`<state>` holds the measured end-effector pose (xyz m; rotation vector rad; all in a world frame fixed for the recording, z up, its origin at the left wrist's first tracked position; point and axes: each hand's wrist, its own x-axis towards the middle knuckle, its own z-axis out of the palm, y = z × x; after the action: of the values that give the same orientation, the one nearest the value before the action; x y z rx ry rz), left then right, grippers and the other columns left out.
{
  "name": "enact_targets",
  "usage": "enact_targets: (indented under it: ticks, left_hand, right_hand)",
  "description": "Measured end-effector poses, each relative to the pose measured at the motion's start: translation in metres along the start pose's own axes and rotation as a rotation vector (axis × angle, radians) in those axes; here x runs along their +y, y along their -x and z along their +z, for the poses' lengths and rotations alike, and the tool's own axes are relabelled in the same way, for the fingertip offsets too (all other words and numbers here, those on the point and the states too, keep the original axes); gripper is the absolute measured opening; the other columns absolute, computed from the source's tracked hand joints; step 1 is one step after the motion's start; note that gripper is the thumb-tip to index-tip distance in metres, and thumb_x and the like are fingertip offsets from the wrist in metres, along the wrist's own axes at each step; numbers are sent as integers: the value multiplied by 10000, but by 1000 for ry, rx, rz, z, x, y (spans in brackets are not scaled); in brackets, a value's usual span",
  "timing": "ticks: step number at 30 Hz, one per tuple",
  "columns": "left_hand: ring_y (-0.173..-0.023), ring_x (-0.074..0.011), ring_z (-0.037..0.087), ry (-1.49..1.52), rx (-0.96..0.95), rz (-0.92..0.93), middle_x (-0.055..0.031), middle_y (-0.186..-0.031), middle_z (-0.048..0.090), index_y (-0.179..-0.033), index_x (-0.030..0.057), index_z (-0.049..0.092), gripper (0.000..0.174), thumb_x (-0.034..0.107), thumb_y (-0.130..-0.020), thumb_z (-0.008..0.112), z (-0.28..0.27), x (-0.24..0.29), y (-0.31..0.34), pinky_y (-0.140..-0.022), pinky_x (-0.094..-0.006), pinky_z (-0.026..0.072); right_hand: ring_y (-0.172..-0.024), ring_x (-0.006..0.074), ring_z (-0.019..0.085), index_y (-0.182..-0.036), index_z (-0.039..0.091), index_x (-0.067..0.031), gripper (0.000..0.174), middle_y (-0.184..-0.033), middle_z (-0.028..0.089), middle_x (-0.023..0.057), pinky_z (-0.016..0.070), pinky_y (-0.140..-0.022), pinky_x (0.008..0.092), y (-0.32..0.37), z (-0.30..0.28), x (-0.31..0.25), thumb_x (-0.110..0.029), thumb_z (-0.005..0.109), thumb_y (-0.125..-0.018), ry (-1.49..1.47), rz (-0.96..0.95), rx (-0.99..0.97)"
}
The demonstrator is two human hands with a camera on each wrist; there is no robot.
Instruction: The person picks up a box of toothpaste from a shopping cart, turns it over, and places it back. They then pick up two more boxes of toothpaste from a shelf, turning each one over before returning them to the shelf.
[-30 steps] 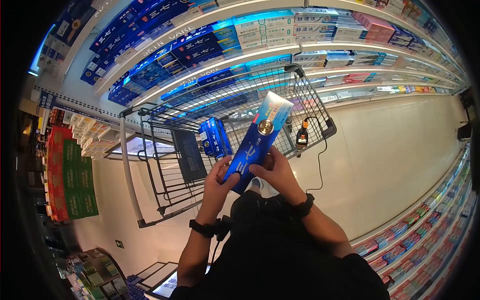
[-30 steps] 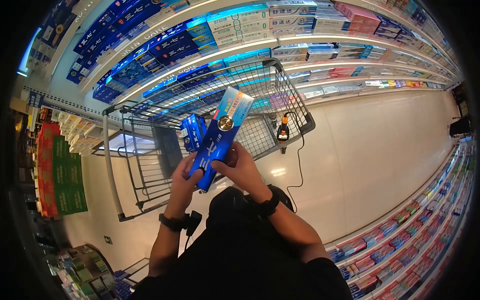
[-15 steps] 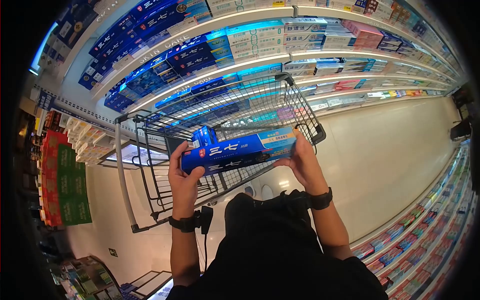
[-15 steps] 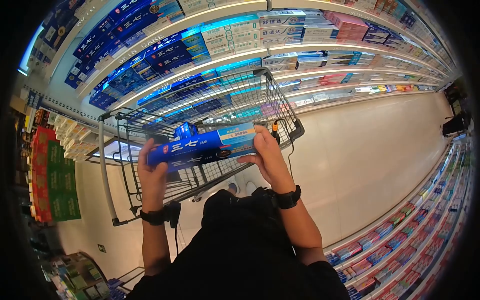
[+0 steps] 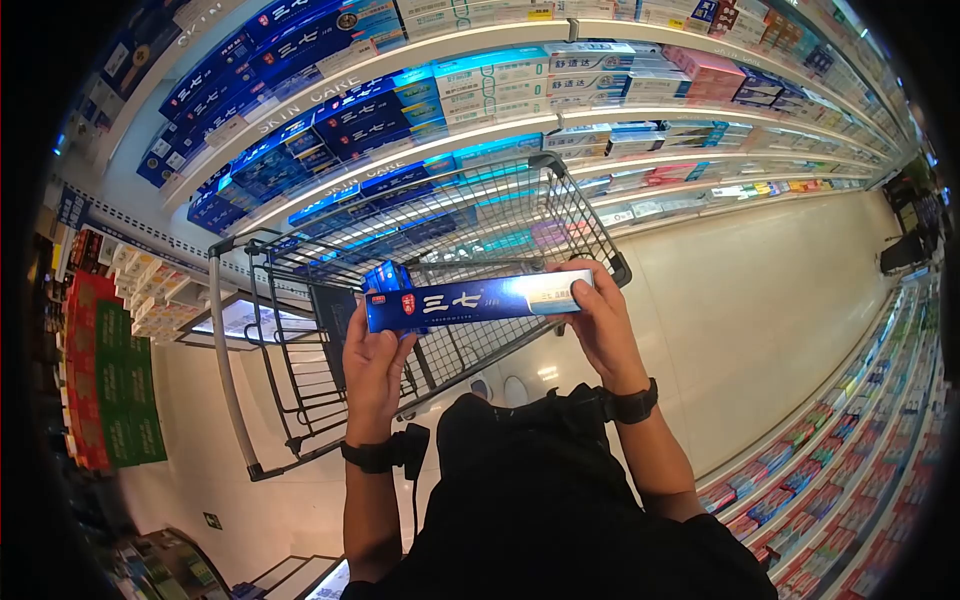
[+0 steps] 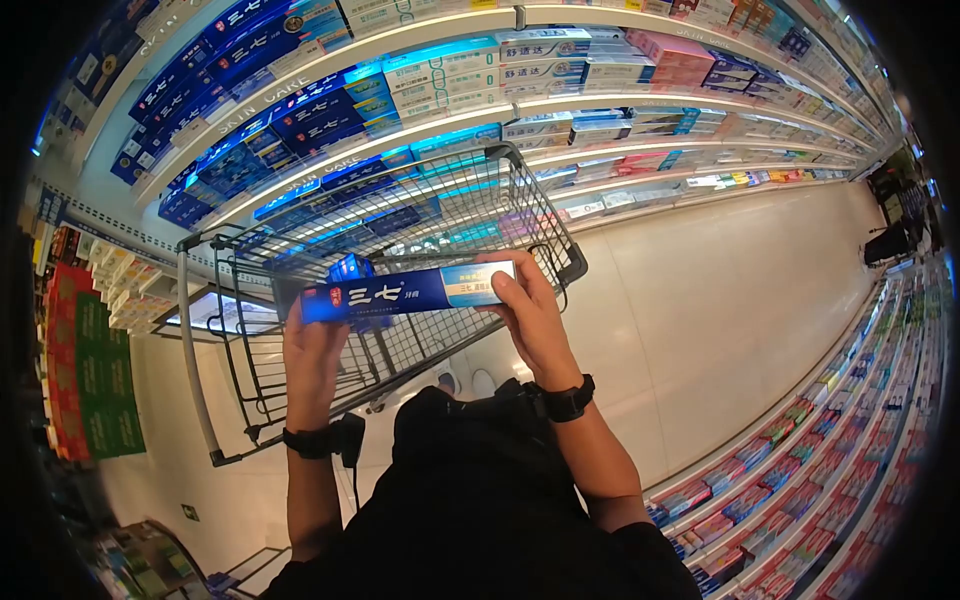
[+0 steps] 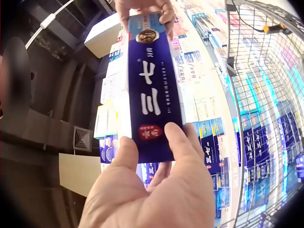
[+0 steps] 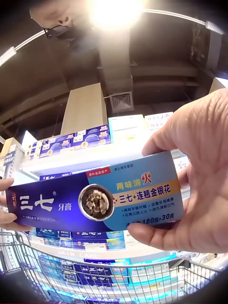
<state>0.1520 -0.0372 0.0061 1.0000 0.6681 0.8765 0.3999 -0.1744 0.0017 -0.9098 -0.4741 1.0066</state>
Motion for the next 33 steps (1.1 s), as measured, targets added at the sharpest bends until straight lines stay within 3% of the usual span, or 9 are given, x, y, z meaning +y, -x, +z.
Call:
enact_targets:
  ticks: [3,9,15,21,24,33]
  left_hand:
    - [-1106,-196,581,111,-11,19,-121,-1247,529,-1396,-3,329,477,78,-963,512,6,1,-1,-972,-332,504]
    - [-1143,-206,551,199,-8,-21,-115,-1242,538,-1365,6,380,452,295,-1018,408,3,0,0,-998,-343,464]
    - [-1147,-195,544,374,25,-62,-97,-1235,565,-1250,50,486,404,363,-1022,373,1,1,1,-990,-339,450]
    - [-1080,-200,587,435,-59,-196,-89,-1214,580,-1248,59,494,437,405,-1018,358,0,0,6,-929,-345,489]
    - [-1064,-207,596,369,-39,-288,-90,-1201,584,-1276,65,468,412,372,-1012,395,-2,-2,10,-915,-370,499]
    - [-1043,-225,584,325,-113,-115,-110,-1187,575,-1387,71,336,473,207,-941,420,-2,2,12,-920,-403,489]
  right_hand:
    - [-1050,164,563,-1203,492,-35,352,-1210,552,105,474,-879,300,0,0,-1,-225,586,-922,-8,-34,-17]
    - [-1085,154,530,-1224,494,-33,386,-1228,537,97,429,-935,291,1,5,-4,-227,610,-911,20,-92,-53]
    - [-1110,183,520,-1173,515,-36,443,-1270,517,136,427,-946,309,1,4,0,-365,631,-900,82,-199,-104]
    - [-1114,196,524,-1142,521,-40,477,-1270,519,159,435,-937,315,2,2,-2,-433,627,-892,160,-257,-104]
    - [-1104,190,531,-1177,505,-34,498,-1266,520,152,439,-931,309,1,4,-3,-418,635,-887,189,-286,-108]
    - [-1187,192,483,-1370,361,2,702,-1287,495,139,365,-1019,314,4,14,-9,-342,678,-846,168,-304,-74]
